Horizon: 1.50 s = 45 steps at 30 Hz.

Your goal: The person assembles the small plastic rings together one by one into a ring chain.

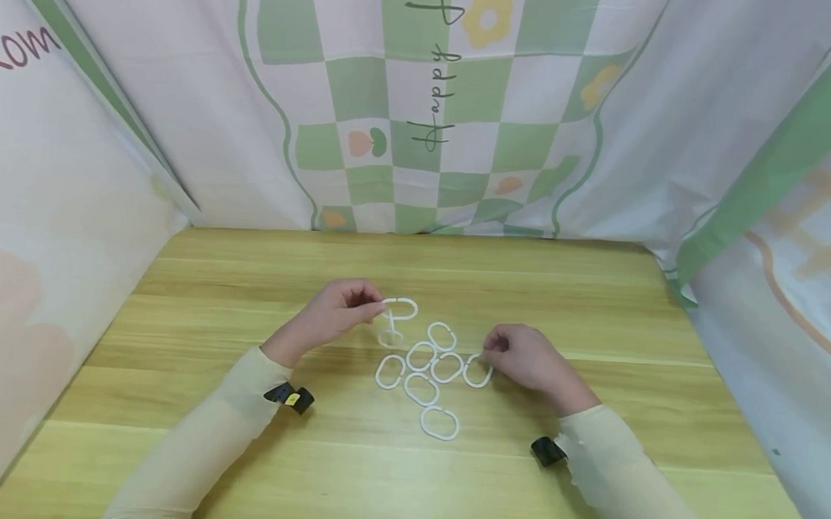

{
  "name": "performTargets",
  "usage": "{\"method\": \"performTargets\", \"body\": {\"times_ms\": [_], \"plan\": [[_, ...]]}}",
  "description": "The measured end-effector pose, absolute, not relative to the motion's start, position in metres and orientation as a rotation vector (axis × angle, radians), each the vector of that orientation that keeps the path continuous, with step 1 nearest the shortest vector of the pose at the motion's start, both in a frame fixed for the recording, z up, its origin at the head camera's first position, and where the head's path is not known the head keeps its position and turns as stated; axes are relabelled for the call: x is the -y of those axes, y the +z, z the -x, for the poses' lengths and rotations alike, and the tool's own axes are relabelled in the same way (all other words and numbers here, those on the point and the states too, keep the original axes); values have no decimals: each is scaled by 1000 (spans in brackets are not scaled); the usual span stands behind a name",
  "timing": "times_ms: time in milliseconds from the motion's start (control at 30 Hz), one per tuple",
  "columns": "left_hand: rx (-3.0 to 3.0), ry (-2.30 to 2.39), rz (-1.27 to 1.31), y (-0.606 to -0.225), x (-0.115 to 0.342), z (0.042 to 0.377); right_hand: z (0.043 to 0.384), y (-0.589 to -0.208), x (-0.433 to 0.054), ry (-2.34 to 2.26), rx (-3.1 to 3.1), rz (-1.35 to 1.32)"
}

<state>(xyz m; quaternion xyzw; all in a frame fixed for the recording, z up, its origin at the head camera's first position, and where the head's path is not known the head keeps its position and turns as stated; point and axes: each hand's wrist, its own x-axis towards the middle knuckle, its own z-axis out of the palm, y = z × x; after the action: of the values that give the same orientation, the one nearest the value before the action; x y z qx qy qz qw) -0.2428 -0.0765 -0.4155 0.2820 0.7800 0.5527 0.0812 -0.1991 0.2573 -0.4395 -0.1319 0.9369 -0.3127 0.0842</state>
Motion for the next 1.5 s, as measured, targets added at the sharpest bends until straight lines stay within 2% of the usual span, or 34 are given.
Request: {"method": "performTargets", "body": {"times_ms": [867, 1267, 1500], "plan": [[-2379, 1545, -851, -417, 79, 241, 203, -443, -248, -722, -2782, 448], [-2372, 1552, -879, -418, 80, 240, 204, -428, -222, -1136, -2777, 370], [-2385, 1524, -895, -420, 79, 238, 204, -414, -199, -1205, -2845, 438]]}}
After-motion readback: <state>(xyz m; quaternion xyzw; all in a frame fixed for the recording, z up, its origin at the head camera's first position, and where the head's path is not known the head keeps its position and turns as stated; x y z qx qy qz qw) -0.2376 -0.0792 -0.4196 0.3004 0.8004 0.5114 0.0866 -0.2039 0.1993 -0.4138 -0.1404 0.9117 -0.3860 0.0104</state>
